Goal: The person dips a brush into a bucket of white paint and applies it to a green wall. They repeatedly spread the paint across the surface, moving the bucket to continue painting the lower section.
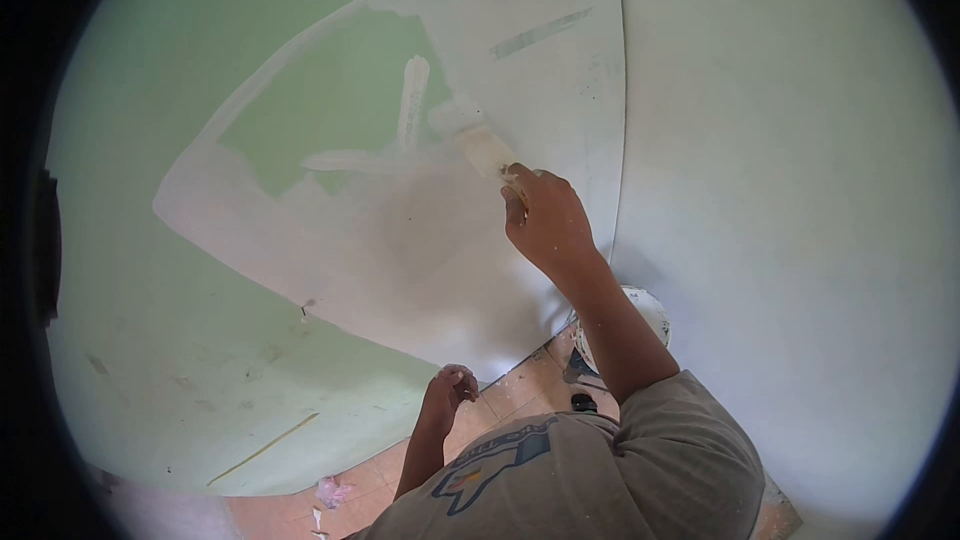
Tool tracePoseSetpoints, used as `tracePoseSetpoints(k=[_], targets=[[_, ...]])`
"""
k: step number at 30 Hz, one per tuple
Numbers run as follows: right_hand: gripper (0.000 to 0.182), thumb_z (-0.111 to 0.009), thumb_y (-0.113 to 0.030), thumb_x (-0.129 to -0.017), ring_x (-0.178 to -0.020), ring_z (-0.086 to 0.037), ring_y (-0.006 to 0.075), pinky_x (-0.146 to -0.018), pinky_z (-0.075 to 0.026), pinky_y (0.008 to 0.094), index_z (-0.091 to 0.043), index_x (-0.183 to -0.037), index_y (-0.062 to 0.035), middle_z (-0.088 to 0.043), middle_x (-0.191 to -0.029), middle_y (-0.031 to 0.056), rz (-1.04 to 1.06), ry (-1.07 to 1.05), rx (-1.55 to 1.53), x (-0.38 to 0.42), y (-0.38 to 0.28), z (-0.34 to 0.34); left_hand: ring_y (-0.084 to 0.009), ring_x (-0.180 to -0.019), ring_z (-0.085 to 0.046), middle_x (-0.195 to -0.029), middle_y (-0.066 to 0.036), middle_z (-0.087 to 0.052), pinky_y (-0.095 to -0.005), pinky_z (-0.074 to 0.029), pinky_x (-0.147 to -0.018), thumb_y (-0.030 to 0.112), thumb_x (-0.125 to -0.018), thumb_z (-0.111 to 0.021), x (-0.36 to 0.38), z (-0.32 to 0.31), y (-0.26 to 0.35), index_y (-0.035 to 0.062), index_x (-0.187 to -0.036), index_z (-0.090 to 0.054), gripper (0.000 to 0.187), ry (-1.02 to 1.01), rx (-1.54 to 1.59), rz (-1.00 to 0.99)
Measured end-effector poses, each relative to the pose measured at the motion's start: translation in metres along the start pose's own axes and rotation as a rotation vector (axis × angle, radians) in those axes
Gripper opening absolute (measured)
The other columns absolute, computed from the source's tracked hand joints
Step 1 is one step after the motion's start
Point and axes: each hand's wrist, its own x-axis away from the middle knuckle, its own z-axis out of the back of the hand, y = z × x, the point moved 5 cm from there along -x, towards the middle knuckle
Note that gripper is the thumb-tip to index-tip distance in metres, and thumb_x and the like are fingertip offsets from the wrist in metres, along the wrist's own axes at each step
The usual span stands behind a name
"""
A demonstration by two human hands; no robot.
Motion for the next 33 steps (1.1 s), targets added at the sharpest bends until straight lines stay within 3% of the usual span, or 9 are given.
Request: tracePoseSetpoints(k=[5,8,11,17,20,22,29,31,33], targets=[[0.023,-0.064,-0.005,-0.084,-0.073,-0.062,0.0364,-0.066,-0.05,0.0454,-0.062,-0.107,-0.0036,-0.062,-0.075,0.0181,0.062,0.117,-0.034,-0.006,0.025,-0.012,-0.0206,-0.074,-0.06,-0.08,-0.009,-0.06,-0.0335,-0.047,-0.07,0.021,-0.091,-0.049,0.001,-0.015,-0.002,0.0045,-0.095,-0.055,0.018,0.001,-0.007,0.006],[0.021,-0.065,-0.005,-0.084,-0.073,-0.062,0.0364,-0.066,-0.05,0.0452,-0.063,-0.105,-0.0037,-0.063,-0.075,0.0179,-0.025,-0.098,0.0,-0.009,0.023,0.001,-0.0204,-0.074,-0.059,-0.08,-0.009,-0.06,-0.0331,-0.047,-0.07,0.018,-0.092,-0.048,-0.001,-0.019,-0.002,0.0041,-0.096,-0.055,0.016,-0.008,-0.052,-0.017],[0.018,-0.065,-0.006,-0.084,-0.07,-0.062,0.0366,-0.065,-0.049,0.0456,-0.064,-0.101,-0.0036,-0.063,-0.074,0.0176,0.06,0.137,-0.133,-0.015,0.021,0.006,-0.0202,-0.074,-0.059,-0.08,-0.009,-0.06,-0.0331,-0.047,-0.07,0.016,-0.093,-0.046,0.001,-0.022,-0.008,0.0036,-0.096,-0.055,0.015,0.025,-0.053,0.01],[0.022,-0.065,-0.006,-0.083,-0.069,-0.062,0.0361,-0.064,-0.049,0.0451,-0.066,-0.105,-0.0048,-0.064,-0.075,0.0172,-0.009,-0.105,-0.009,-0.013,0.005,0.003,-0.0197,-0.074,-0.059,-0.081,-0.009,-0.06,-0.0329,-0.047,-0.07,0.014,-0.093,-0.045,0.0,-0.024,-0.007,0.0034,-0.096,-0.055,0.015,0.001,-0.041,-0.008],[0.026,-0.064,-0.005,-0.082,-0.07,-0.062,0.0363,-0.065,-0.05,0.0446,-0.067,-0.108,-0.0052,-0.063,-0.075,0.0174,0.111,0.083,-0.173,-0.014,-0.004,0.0,-0.0196,-0.074,-0.059,-0.081,-0.009,-0.061,-0.0326,-0.048,-0.07,0.014,-0.093,-0.045,0.003,-0.025,-0.011,0.0034,-0.096,-0.055,0.015,0.031,-0.049,-0.002],[0.024,-0.064,-0.004,-0.081,-0.069,-0.062,0.0366,-0.065,-0.05,0.0442,-0.067,-0.104,-0.0043,-0.064,-0.075,0.0176,0.071,-0.065,-0.012,-0.014,-0.004,-0.012,-0.0173,-0.075,-0.061,-0.084,-0.008,-0.063,-0.0297,-0.05,-0.071,0.015,-0.094,-0.047,0.004,-0.022,-0.014,0.003,-0.099,-0.057,0.016,0.0,-0.048,0.001],[0.01,-0.064,-0.003,-0.08,-0.07,-0.063,0.0364,-0.065,-0.05,0.0444,-0.066,-0.09,-0.002,-0.066,-0.076,0.0183,0.183,0.068,-0.115,-0.016,-0.025,-0.012,-0.0178,-0.074,-0.061,-0.084,-0.009,-0.063,-0.0309,-0.049,-0.07,0.016,-0.094,-0.047,0.014,-0.015,-0.01,0.0034,-0.096,-0.057,0.016,0.007,-0.054,-0.033],[0.008,-0.062,-0.001,-0.079,-0.069,-0.063,0.037,-0.064,-0.05,0.0449,-0.064,-0.086,-0.0014,-0.065,-0.073,0.0181,0.082,-0.122,-0.015,-0.009,-0.031,-0.009,-0.0181,-0.075,-0.061,-0.084,-0.009,-0.063,-0.0315,-0.049,-0.07,0.018,-0.095,-0.046,0.013,-0.018,-0.003,0.0032,-0.095,-0.056,0.018,-0.106,0.054,-0.051],[0.008,-0.061,0.001,-0.077,-0.069,-0.064,0.0376,-0.063,-0.05,0.0453,-0.063,-0.084,-0.0021,-0.065,-0.072,0.0175,0.07,-0.088,-0.093,-0.008,-0.046,-0.001,-0.0187,-0.076,-0.061,-0.083,-0.009,-0.062,-0.0318,-0.049,-0.07,0.02,-0.095,-0.045,0.014,-0.016,0.003,0.003,-0.095,-0.056,0.02,-0.089,0.05,-0.08]])
